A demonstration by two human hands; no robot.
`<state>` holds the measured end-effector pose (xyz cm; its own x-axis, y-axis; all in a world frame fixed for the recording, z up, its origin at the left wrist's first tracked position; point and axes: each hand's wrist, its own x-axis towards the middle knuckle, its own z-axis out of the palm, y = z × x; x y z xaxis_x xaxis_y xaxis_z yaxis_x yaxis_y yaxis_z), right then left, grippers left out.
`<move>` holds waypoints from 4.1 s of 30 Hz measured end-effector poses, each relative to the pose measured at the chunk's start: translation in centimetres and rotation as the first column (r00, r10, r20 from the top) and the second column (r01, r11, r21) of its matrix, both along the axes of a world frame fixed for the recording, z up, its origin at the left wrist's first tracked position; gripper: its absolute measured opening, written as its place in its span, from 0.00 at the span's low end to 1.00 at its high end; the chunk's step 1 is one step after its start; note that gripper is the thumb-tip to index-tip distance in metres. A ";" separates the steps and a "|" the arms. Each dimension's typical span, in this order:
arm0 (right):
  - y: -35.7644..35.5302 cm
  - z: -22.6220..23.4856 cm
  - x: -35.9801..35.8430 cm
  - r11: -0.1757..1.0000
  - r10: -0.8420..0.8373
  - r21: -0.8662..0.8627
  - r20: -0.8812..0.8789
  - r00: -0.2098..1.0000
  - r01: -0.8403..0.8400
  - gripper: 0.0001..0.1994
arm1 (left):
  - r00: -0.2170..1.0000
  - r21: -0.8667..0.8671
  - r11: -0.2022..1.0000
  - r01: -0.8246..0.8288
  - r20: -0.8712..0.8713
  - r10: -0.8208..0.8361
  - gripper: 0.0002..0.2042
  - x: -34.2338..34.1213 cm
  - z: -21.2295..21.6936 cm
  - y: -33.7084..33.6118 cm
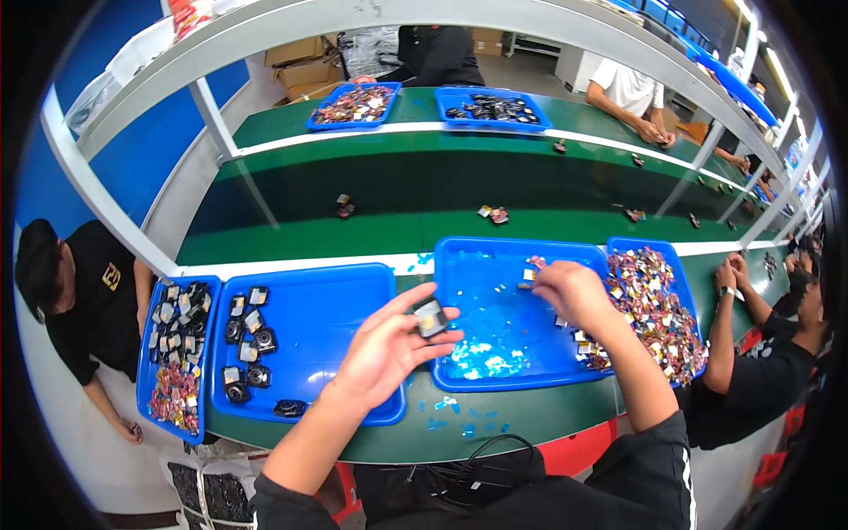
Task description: Assembling small electronic components into a black casing at a factory workstation.
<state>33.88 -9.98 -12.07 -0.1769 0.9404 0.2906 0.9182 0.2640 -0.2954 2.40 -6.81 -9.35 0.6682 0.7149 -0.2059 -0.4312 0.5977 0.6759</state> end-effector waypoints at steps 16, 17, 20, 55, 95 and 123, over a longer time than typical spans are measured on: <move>-5.7 0.8 -12.1 0.951 -0.189 -0.200 -0.979 0.072 -0.233 0.04 | 0.818 0.920 0.377 0.109 -0.299 0.491 0.08 1.3 -3.5 -2.3; -5.7 0.9 -11.7 0.918 -0.243 -0.261 -0.965 0.095 -0.298 0.04 | 0.791 0.960 0.256 0.115 -0.244 0.561 0.08 1.2 -3.5 -2.3; -5.2 0.8 -10.6 0.834 -0.345 -0.353 -0.933 0.098 -0.423 0.07 | 0.760 0.967 -0.128 0.219 -0.086 0.644 0.08 1.0 -3.4 -2.2; -6.0 0.6 -13.4 0.988 -0.042 -0.129 -0.743 0.668 -0.082 0.07 | 0.810 0.551 0.834 -0.015 -0.482 0.333 0.10 0.1 -3.2 -1.7; -4.5 4.3 -14.5 0.999 0.003 0.036 -0.517 0.856 0.018 0.05 | 0.988 0.594 0.804 -0.022 -0.109 0.108 0.20 -0.2 -4.0 -2.8; -6.1 2.3 -13.5 0.963 -0.201 -0.238 -0.946 0.256 -0.124 0.06 | 0.781 0.992 -0.091 0.093 -0.016 0.624 0.14 -0.1 -3.0 -2.1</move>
